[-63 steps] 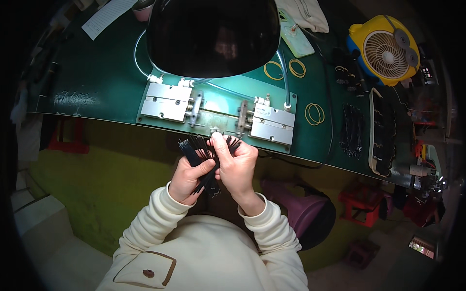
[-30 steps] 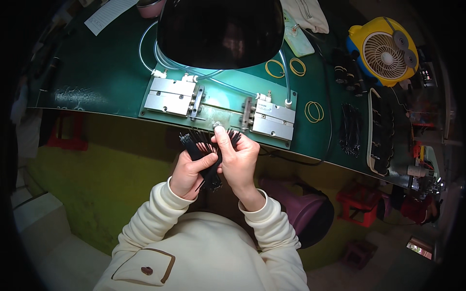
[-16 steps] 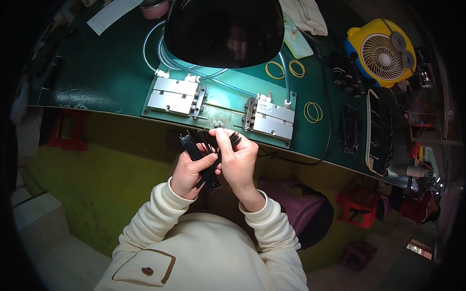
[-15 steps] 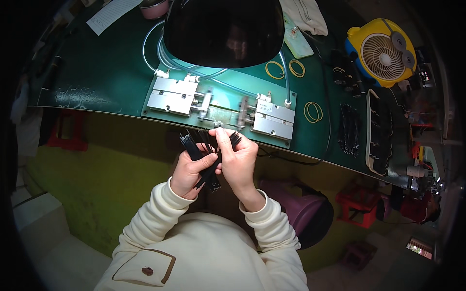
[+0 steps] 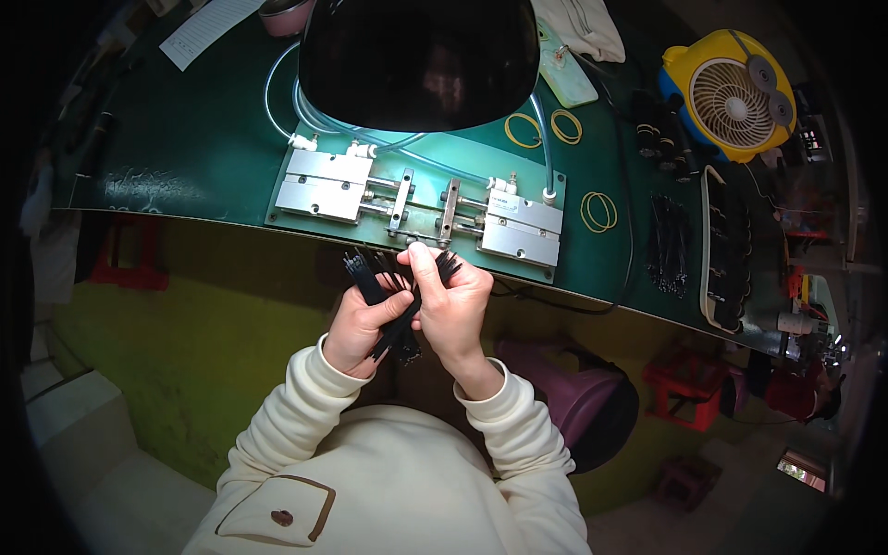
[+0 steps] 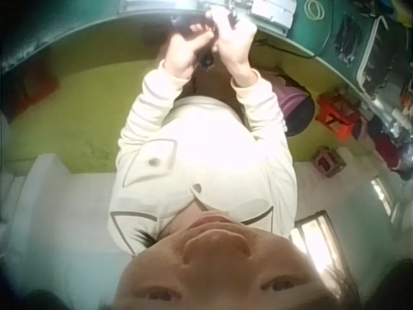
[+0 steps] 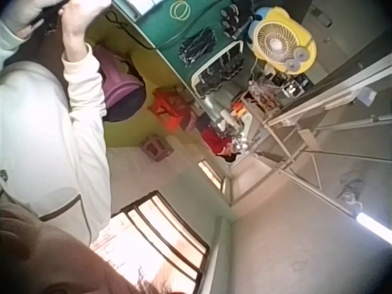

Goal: Assembling small electronic components at a factory workbench.

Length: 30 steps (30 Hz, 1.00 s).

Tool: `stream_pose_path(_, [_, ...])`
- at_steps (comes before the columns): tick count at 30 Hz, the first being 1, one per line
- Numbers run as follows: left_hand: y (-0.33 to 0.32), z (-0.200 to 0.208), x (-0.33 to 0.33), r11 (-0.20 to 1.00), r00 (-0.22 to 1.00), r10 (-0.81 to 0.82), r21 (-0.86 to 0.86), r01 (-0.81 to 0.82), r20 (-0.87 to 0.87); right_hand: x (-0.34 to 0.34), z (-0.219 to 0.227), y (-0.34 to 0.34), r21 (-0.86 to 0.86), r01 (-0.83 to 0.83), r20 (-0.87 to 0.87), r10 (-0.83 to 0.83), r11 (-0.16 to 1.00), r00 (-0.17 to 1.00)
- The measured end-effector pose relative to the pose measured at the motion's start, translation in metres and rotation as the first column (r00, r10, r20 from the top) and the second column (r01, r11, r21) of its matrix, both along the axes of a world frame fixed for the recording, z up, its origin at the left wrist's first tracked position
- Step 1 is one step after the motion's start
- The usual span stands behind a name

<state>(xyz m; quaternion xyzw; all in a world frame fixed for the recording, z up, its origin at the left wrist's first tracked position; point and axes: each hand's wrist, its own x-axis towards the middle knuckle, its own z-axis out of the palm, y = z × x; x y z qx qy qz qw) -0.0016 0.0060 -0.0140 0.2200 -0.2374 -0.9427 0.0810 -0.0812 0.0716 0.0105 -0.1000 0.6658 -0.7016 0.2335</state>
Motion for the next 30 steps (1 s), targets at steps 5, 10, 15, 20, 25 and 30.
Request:
stream_pose_path(5, [0.000, 0.005, 0.003, 0.999, 0.999, 0.012, 0.032, -0.013, 0.031, -0.001, 0.005, 0.004, -0.017, -0.082, -0.011, 0.082, 0.996, 0.997])
stream_pose_path(10, [0.000, 0.003, 0.005, 0.999, 0.998, 0.027, 0.043, -0.030, 0.050, 0.004, 0.013, 0.000, 0.057, -0.054, -0.023, 0.055, 0.997, 0.998])
stream_pose_path(15, [0.001, 0.005, 0.003, 0.997, 0.996, 0.032, 0.070, -0.038, 0.082, 0.001, 0.008, 0.000, 0.030, -0.029, 0.017, 0.029, 0.999, 0.999])
stream_pose_path(20, [0.001, 0.002, 0.003, 0.998, 0.998, 0.024, 0.051, -0.027, 0.063, -0.001, 0.005, 0.001, 0.006, -0.031, 0.035, 0.031, 1.000, 0.999])
stream_pose_path(25, [0.001, 0.005, 0.000, 0.999, 0.999, 0.013, 0.041, -0.014, 0.029, -0.003, 0.000, 0.001, -0.011, -0.023, -0.018, 0.023, 1.000, 1.000])
stream_pose_path(30, [0.001, 0.003, 0.001, 0.999, 0.999, 0.018, 0.051, -0.019, 0.028, -0.002, 0.004, 0.003, -0.026, -0.047, 0.022, 0.047, 0.999, 0.999])
